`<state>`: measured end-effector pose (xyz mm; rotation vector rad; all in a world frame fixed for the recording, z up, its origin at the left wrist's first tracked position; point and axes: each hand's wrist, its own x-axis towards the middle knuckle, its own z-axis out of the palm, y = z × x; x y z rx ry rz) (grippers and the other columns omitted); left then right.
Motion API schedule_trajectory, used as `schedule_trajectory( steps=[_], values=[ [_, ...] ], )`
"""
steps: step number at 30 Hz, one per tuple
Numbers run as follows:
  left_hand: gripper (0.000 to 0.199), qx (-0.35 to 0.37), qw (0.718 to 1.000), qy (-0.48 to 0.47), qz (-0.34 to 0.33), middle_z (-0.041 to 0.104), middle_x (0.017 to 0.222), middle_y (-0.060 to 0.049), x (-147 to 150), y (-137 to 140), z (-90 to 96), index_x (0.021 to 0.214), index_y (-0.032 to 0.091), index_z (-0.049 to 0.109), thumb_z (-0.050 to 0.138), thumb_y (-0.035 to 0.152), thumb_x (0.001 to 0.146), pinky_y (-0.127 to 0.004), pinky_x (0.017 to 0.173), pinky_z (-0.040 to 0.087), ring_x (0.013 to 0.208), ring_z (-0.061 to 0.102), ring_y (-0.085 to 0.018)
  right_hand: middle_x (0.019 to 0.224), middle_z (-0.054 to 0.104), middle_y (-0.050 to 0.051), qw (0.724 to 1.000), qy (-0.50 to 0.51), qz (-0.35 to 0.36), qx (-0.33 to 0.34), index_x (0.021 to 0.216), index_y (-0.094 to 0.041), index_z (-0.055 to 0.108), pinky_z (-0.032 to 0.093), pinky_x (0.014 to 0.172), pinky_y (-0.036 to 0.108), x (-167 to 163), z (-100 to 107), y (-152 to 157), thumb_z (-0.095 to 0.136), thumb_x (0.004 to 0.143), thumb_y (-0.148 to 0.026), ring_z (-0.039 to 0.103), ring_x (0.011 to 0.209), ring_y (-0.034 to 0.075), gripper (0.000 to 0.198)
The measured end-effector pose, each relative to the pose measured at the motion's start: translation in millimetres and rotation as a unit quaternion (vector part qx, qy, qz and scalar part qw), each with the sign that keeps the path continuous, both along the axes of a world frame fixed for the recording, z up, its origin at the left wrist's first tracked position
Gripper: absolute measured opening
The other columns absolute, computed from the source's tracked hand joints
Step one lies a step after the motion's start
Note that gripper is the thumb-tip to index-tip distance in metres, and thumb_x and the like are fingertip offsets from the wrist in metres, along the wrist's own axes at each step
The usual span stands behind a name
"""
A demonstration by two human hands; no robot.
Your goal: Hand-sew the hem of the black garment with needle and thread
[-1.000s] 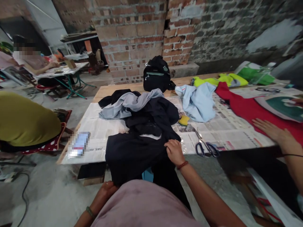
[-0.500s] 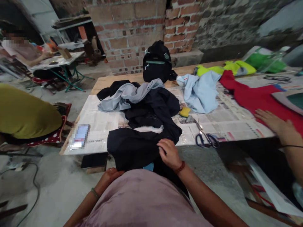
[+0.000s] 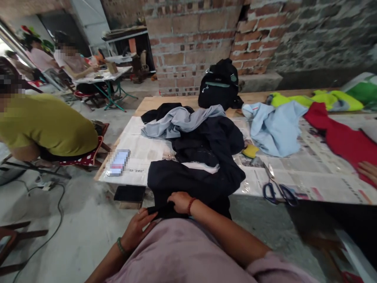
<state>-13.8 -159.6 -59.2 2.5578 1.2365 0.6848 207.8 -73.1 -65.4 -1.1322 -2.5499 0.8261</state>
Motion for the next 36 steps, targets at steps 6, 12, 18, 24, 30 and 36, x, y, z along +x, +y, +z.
schedule_trajectory(
  steps=[6, 12, 18, 24, 30, 36],
  values=[
    [0.017, 0.046, 0.993, -0.054, 0.095, 0.063, 0.080, -0.005, -9, 1, 14.6, 0.089, 0.019, 0.064, 0.053, 0.026, 0.078, -0.031, 0.082, 0.044, 0.085, 0.056, -0.017, 0.096, 0.057, 0.003, 0.993, -0.062, -0.090, 0.035, 0.094, -0.024, 0.060, 0.044, 0.073, 0.027, 61, 13, 12, 0.051, 0.080, -0.022, 0.054, 0.084, 0.015, 0.018],
    [0.018, 0.035, 0.968, -0.136, 0.208, 0.060, 0.067, -0.002, 1, 17, 25.2, 0.072, 0.018, 0.062, 0.050, 0.027, 0.081, -0.023, 0.066, 0.044, 0.068, 0.054, -0.012, 0.089, 0.056, 0.007, 0.953, -0.088, -0.241, 0.160, 0.091, -0.020, 0.062, 0.041, 0.079, 0.034, 120, 9, 29, 0.059, 0.067, -0.017, 0.049, 0.090, 0.021, 0.024],
    [0.014, 0.013, 0.959, -0.177, 0.221, 0.061, 0.074, -0.002, 13, 17, 30.5, 0.079, 0.019, 0.063, 0.053, 0.028, 0.077, -0.025, 0.072, 0.044, 0.075, 0.055, -0.013, 0.077, 0.056, 0.000, 0.941, 0.087, -0.325, 0.023, 0.066, -0.020, 0.061, 0.042, 0.071, 0.028, 145, -2, 46, 0.059, 0.065, -0.026, 0.053, 0.072, 0.014, 0.007],
    [0.046, -0.130, 0.901, -0.296, 0.290, 0.061, 0.082, 0.000, 24, 32, 49.5, 0.117, 0.021, 0.049, 0.055, 0.027, 0.071, -0.019, 0.056, 0.044, 0.062, 0.054, -0.009, 0.077, 0.060, 0.000, 0.839, 0.326, -0.434, -0.035, 0.071, -0.018, 0.058, 0.040, 0.069, 0.026, 165, 32, 67, 0.061, 0.062, -0.039, 0.052, 0.071, 0.013, 0.023],
    [0.030, -0.272, 0.822, -0.440, 0.237, 0.063, 0.087, -0.005, 35, 109, 47.4, 0.089, 0.013, 0.064, 0.056, 0.023, 0.062, -0.025, 0.070, 0.046, 0.082, 0.057, -0.016, 0.063, 0.054, -0.003, 0.832, 0.350, -0.429, -0.040, 0.071, -0.019, 0.053, 0.038, 0.058, 0.023, 184, 42, 85, 0.059, 0.062, -0.041, 0.048, 0.059, 0.011, 0.024],
    [0.033, -0.351, 0.726, -0.530, 0.264, 0.063, 0.077, -0.005, 48, 162, 18.9, 0.077, 0.010, 0.063, 0.066, 0.033, 0.053, -0.025, 0.062, 0.045, 0.071, 0.057, -0.014, 0.057, 0.049, -0.005, 0.813, 0.352, -0.462, -0.038, 0.071, -0.020, 0.049, 0.036, 0.050, 0.022, 200, 25, 80, 0.057, 0.063, -0.045, 0.045, 0.052, 0.010, 0.028]
  ],
)
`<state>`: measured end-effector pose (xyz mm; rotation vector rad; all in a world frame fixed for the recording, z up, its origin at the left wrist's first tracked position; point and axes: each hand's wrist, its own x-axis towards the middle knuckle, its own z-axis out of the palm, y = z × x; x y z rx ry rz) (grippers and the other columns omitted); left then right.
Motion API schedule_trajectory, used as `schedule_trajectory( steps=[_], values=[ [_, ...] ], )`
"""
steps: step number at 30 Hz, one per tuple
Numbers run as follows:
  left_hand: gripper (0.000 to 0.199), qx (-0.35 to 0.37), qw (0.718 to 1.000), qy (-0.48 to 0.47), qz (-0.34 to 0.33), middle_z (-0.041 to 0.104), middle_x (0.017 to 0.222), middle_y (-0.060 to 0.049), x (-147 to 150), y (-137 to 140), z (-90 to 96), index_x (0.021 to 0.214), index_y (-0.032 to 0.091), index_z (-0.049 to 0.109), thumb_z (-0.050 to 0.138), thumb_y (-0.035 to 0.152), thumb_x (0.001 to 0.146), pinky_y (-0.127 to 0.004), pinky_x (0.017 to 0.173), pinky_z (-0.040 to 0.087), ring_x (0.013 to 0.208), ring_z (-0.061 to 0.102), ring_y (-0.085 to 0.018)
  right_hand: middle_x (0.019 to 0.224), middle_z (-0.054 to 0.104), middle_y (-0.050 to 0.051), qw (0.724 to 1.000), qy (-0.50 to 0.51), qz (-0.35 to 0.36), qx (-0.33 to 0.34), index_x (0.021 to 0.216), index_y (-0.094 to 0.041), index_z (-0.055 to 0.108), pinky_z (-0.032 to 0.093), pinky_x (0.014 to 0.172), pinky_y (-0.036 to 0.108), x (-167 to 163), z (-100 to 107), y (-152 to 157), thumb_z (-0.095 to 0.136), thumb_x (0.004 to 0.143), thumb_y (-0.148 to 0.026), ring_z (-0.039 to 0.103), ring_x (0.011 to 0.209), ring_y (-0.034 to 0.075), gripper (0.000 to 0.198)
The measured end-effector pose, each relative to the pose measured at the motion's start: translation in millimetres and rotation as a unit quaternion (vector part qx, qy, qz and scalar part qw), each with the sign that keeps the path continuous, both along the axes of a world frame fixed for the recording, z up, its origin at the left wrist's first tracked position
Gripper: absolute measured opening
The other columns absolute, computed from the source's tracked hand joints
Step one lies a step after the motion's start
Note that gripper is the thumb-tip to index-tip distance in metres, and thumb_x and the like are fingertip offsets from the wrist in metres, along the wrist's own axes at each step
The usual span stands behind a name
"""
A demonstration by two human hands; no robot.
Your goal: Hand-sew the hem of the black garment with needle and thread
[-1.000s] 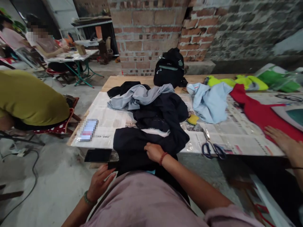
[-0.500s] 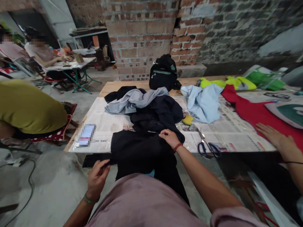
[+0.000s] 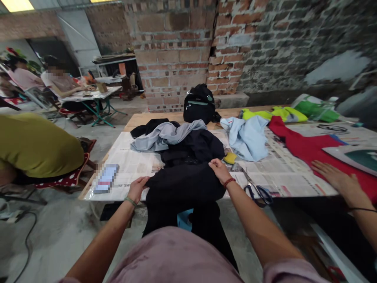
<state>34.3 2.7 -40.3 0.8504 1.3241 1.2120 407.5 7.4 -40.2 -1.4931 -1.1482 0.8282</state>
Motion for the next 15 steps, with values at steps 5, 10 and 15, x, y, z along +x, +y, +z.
schedule_trajectory(
  steps=[5, 10, 15],
  values=[
    [0.045, -0.020, 0.999, 0.033, 0.035, 0.057, 0.073, 0.000, -2, -3, -22.0, 0.095, 0.012, 0.057, 0.065, 0.020, 0.052, -0.021, 0.055, 0.042, 0.058, 0.052, -0.008, 0.057, 0.048, -0.005, 0.999, 0.041, 0.024, -0.018, 0.071, -0.019, 0.048, 0.036, 0.050, 0.022, 11, -12, -17, 0.060, 0.062, -0.045, 0.045, 0.051, 0.009, 0.030],
    [0.052, -0.023, 0.953, 0.295, -0.061, 0.055, 0.082, -0.002, -15, -10, -18.8, 0.112, 0.016, 0.050, 0.051, 0.007, 0.060, -0.023, 0.057, 0.043, 0.059, 0.052, -0.009, 0.059, 0.051, -0.004, 0.998, 0.027, 0.046, -0.040, 0.071, -0.019, 0.052, 0.038, 0.052, 0.023, 18, -16, -22, 0.064, 0.059, -0.045, 0.047, 0.053, 0.010, 0.031],
    [0.031, 0.138, 0.855, 0.491, -0.091, 0.052, 0.102, -0.008, -4, -2, 2.2, 0.103, 0.017, 0.057, 0.050, 0.020, 0.072, -0.027, 0.074, 0.044, 0.080, 0.055, -0.015, 0.072, 0.060, -0.001, 0.993, 0.033, 0.088, -0.075, 0.080, -0.019, 0.056, 0.044, 0.061, 0.027, 19, -15, -21, 0.068, 0.055, -0.044, 0.055, 0.064, 0.014, 0.037]
  ],
)
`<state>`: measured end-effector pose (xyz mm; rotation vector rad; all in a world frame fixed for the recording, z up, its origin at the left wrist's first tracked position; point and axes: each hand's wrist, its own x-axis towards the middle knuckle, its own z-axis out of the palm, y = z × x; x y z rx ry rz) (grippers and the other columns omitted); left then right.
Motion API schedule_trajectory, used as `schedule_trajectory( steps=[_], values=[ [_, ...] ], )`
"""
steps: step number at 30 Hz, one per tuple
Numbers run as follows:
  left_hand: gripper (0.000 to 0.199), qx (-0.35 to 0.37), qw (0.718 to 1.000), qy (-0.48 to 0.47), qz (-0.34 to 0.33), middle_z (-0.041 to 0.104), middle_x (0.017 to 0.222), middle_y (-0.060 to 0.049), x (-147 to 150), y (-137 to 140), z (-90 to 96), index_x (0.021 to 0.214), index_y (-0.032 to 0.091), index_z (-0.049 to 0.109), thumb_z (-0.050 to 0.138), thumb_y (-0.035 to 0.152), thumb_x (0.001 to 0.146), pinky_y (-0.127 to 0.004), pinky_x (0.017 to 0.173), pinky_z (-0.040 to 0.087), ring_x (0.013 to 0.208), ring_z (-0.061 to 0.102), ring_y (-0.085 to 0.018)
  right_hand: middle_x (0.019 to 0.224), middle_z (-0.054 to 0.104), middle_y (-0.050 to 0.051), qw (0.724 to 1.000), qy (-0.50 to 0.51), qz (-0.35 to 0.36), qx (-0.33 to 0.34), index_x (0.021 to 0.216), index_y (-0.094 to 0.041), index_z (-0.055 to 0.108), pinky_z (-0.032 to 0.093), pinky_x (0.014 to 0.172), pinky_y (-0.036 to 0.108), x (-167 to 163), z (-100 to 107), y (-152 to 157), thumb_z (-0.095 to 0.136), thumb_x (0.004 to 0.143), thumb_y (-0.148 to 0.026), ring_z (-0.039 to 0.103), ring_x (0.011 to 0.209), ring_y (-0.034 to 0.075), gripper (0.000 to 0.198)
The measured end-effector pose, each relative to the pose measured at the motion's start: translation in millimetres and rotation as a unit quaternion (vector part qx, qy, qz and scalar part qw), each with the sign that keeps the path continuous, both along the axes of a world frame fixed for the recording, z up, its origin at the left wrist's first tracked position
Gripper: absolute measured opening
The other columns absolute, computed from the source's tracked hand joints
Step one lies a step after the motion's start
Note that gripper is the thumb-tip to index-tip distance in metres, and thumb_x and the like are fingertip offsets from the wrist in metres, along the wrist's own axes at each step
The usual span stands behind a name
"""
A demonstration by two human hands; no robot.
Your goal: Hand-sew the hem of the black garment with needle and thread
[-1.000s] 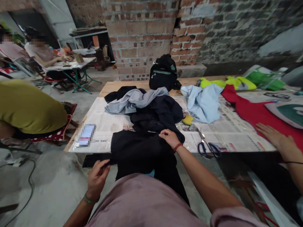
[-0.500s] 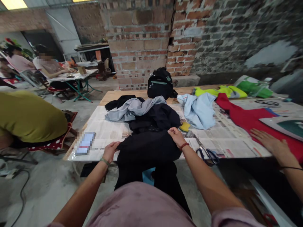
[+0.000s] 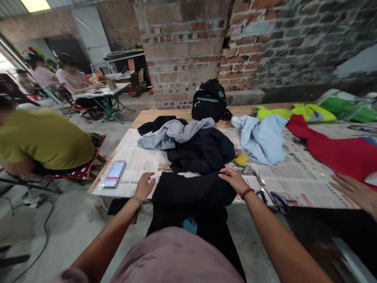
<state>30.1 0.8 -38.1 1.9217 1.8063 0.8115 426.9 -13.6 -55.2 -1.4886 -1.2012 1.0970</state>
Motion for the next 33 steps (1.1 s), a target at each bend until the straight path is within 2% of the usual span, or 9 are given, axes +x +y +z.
schedule_trajectory(
  steps=[4, 6, 8, 11, 16, 19, 22, 28, 33],
  values=[
    [0.044, -0.081, 0.994, 0.075, -0.017, 0.058, 0.095, -0.009, 21, 8, 3.8, 0.107, 0.016, 0.053, 0.056, 0.041, 0.071, -0.027, 0.070, 0.042, 0.079, 0.056, -0.018, 0.072, 0.062, 0.000, 1.000, 0.013, 0.000, -0.018, 0.080, -0.020, 0.058, 0.045, 0.061, 0.028, 2, 2, -3, 0.069, 0.055, -0.041, 0.057, 0.064, 0.015, 0.035],
    [0.046, -0.126, 0.988, 0.087, -0.004, 0.060, 0.086, -0.008, 26, 15, -0.6, 0.107, 0.015, 0.052, 0.061, 0.035, 0.068, -0.027, 0.069, 0.041, 0.079, 0.057, -0.019, 0.073, 0.063, 0.001, 0.999, 0.026, -0.002, -0.023, 0.080, -0.020, 0.060, 0.046, 0.060, 0.028, 4, 4, -5, 0.069, 0.054, -0.038, 0.058, 0.063, 0.015, 0.034],
    [0.033, -0.153, 0.986, 0.062, -0.010, 0.061, 0.077, -0.005, 27, 23, -5.6, 0.098, 0.016, 0.057, 0.063, 0.024, 0.066, -0.025, 0.067, 0.040, 0.076, 0.057, -0.017, 0.074, 0.064, 0.002, 0.999, 0.023, 0.004, -0.032, 0.080, -0.019, 0.062, 0.046, 0.061, 0.028, 8, 5, -5, 0.070, 0.053, -0.035, 0.058, 0.064, 0.015, 0.032],
    [0.023, -0.147, 0.989, 0.013, -0.032, 0.059, 0.073, 0.000, 24, 38, -9.4, 0.091, 0.017, 0.061, 0.059, 0.017, 0.068, -0.021, 0.065, 0.040, 0.069, 0.055, -0.012, 0.074, 0.066, 0.002, 0.999, -0.014, 0.016, -0.040, 0.081, -0.020, 0.065, 0.046, 0.062, 0.029, 16, 3, -3, 0.069, 0.053, -0.032, 0.059, 0.065, 0.016, 0.030],
    [0.052, -0.130, 0.987, 0.054, -0.074, 0.057, 0.074, 0.001, 25, 64, -12.2, 0.116, 0.018, 0.049, 0.060, 0.014, 0.066, -0.021, 0.065, 0.039, 0.069, 0.053, -0.012, 0.074, 0.066, 0.002, 0.989, -0.146, 0.006, -0.025, 0.082, -0.022, 0.068, 0.044, 0.063, 0.029, 25, 1, 6, 0.066, 0.056, -0.031, 0.058, 0.067, 0.017, 0.027],
    [0.036, -0.169, 0.976, 0.091, -0.101, 0.056, 0.066, 0.001, 30, 80, -16.6, 0.092, 0.015, 0.062, 0.065, 0.010, 0.057, -0.022, 0.065, 0.038, 0.069, 0.053, -0.015, 0.072, 0.067, 0.001, 0.973, -0.229, 0.010, -0.037, 0.074, -0.023, 0.068, 0.043, 0.062, 0.029, 25, 7, 11, 0.064, 0.057, -0.027, 0.058, 0.066, 0.016, 0.019],
    [0.018, -0.180, 0.971, 0.093, -0.125, 0.054, 0.059, 0.002, 32, 90, -16.4, 0.067, 0.015, 0.063, 0.068, 0.009, 0.050, -0.022, 0.066, 0.037, 0.068, 0.053, -0.015, 0.064, 0.064, -0.001, 0.951, -0.307, 0.021, -0.029, 0.067, -0.022, 0.067, 0.041, 0.058, 0.026, 22, 18, 14, 0.062, 0.057, -0.024, 0.055, 0.060, 0.014, 0.011],
    [0.012, -0.120, 0.985, 0.045, -0.119, 0.051, 0.060, 0.004, 8, 96, 12.6, 0.077, 0.017, 0.059, 0.056, 0.023, 0.067, -0.023, 0.061, 0.039, 0.062, 0.050, -0.012, 0.069, 0.063, -0.002, 0.944, -0.330, 0.003, 0.030, 0.076, -0.020, 0.064, 0.040, 0.058, 0.023, 10, 50, 19, 0.056, 0.065, -0.027, 0.053, 0.063, 0.012, 0.016],
    [0.018, 0.028, 0.996, 0.002, -0.089, 0.048, 0.060, 0.004, -11, 106, 60.6, 0.083, 0.016, 0.057, 0.056, 0.024, 0.067, -0.023, 0.060, 0.039, 0.059, 0.046, -0.011, 0.067, 0.061, -0.001, 0.939, -0.331, -0.014, 0.091, 0.079, -0.018, 0.062, 0.039, 0.054, 0.023, -5, 75, 34, 0.052, 0.069, -0.027, 0.050, 0.058, 0.011, 0.016]
  ],
)
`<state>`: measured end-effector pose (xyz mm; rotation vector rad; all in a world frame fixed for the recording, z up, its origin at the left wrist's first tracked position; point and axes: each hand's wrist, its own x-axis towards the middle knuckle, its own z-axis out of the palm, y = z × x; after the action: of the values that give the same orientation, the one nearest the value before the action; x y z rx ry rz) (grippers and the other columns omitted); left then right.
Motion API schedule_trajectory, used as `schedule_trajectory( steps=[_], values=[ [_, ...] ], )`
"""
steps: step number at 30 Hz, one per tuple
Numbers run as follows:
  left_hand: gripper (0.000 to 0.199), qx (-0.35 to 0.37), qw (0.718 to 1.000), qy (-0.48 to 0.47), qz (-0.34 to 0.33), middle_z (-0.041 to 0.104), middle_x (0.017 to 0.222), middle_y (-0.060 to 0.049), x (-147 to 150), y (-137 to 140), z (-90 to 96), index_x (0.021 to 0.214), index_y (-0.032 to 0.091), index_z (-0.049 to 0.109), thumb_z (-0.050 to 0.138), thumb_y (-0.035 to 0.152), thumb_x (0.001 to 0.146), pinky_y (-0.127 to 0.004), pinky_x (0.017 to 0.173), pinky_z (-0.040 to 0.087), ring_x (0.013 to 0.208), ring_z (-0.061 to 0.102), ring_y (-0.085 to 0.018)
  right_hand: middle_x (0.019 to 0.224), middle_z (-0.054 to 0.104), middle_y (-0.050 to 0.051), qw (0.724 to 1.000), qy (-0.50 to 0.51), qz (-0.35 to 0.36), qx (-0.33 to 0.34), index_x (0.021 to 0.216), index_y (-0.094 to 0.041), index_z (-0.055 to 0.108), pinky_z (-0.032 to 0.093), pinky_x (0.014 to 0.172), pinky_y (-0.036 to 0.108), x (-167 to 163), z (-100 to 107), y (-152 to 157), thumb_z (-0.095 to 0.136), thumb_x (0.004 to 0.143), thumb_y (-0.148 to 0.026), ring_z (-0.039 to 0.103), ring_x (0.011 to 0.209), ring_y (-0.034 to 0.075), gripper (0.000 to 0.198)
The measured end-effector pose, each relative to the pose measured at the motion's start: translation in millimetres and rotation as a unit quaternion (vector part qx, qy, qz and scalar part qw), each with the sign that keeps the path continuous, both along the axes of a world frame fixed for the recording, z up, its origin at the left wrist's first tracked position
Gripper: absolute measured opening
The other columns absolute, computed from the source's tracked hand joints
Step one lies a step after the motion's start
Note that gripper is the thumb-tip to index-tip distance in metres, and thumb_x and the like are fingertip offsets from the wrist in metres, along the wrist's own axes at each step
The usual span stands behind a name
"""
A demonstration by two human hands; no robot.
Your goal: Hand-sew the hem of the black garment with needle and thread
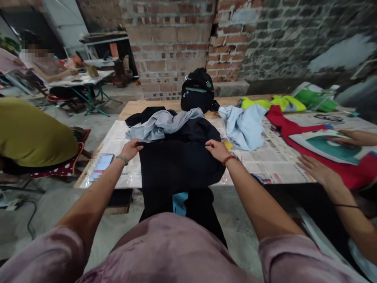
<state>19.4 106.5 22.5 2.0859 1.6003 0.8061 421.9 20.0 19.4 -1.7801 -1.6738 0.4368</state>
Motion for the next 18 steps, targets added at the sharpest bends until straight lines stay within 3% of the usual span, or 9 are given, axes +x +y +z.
schedule_trajectory(
  steps=[3, 6, 9, 14, 18],
  values=[
    [0.027, 0.040, 0.999, 0.000, 0.014, 0.051, 0.066, 0.003, -1, 5, 23.8, 0.094, 0.017, 0.057, 0.055, 0.020, 0.067, -0.025, 0.064, 0.041, 0.062, 0.047, -0.011, 0.068, 0.061, -0.001, 1.000, -0.005, -0.012, 0.024, 0.080, -0.019, 0.062, 0.039, 0.056, 0.023, -6, 12, 12, 0.052, 0.071, -0.027, 0.051, 0.060, 0.011, 0.016],
    [0.038, 0.051, 0.998, 0.005, 0.026, 0.056, 0.074, 0.001, 4, 8, 30.0, 0.107, 0.018, 0.053, 0.053, 0.015, 0.068, -0.027, 0.069, 0.043, 0.069, 0.051, -0.013, 0.070, 0.062, -0.001, 0.999, -0.017, -0.026, 0.029, 0.081, -0.019, 0.062, 0.040, 0.059, 0.024, -9, 15, 24, 0.052, 0.071, -0.025, 0.052, 0.063, 0.012, 0.015],
    [0.047, 0.041, 0.997, 0.042, 0.049, 0.059, 0.080, -0.002, 10, 9, 17.4, 0.115, 0.019, 0.050, 0.051, 0.010, 0.069, -0.029, 0.074, 0.043, 0.076, 0.055, -0.017, 0.073, 0.063, 0.000, 0.998, -0.037, -0.033, 0.024, 0.080, -0.020, 0.063, 0.042, 0.063, 0.025, -11, 5, 36, 0.052, 0.070, -0.021, 0.054, 0.066, 0.013, 0.015],
    [0.049, -0.002, 0.988, 0.081, 0.133, 0.061, 0.082, -0.006, 19, 10, -20.7, 0.118, 0.016, 0.048, 0.045, 0.004, 0.070, -0.032, 0.074, 0.043, 0.079, 0.057, -0.021, 0.073, 0.062, 0.001, 0.997, -0.065, -0.042, 0.022, 0.080, -0.020, 0.063, 0.044, 0.069, 0.028, -17, -27, 47, 0.052, 0.067, -0.014, 0.055, 0.068, 0.014, 0.018],
    [0.051, 0.075, 0.987, 0.066, 0.122, 0.056, 0.100, -0.010, 14, -7, -41.0, 0.119, 0.015, 0.045, 0.046, 0.005, 0.069, -0.032, 0.076, 0.045, 0.083, 0.056, -0.019, 0.083, 0.059, 0.005, 0.990, -0.082, -0.042, 0.110, 0.092, -0.017, 0.060, 0.044, 0.075, 0.032, -21, -37, 34, 0.049, 0.066, -0.011, 0.054, 0.078, 0.017, 0.029]
  ],
)
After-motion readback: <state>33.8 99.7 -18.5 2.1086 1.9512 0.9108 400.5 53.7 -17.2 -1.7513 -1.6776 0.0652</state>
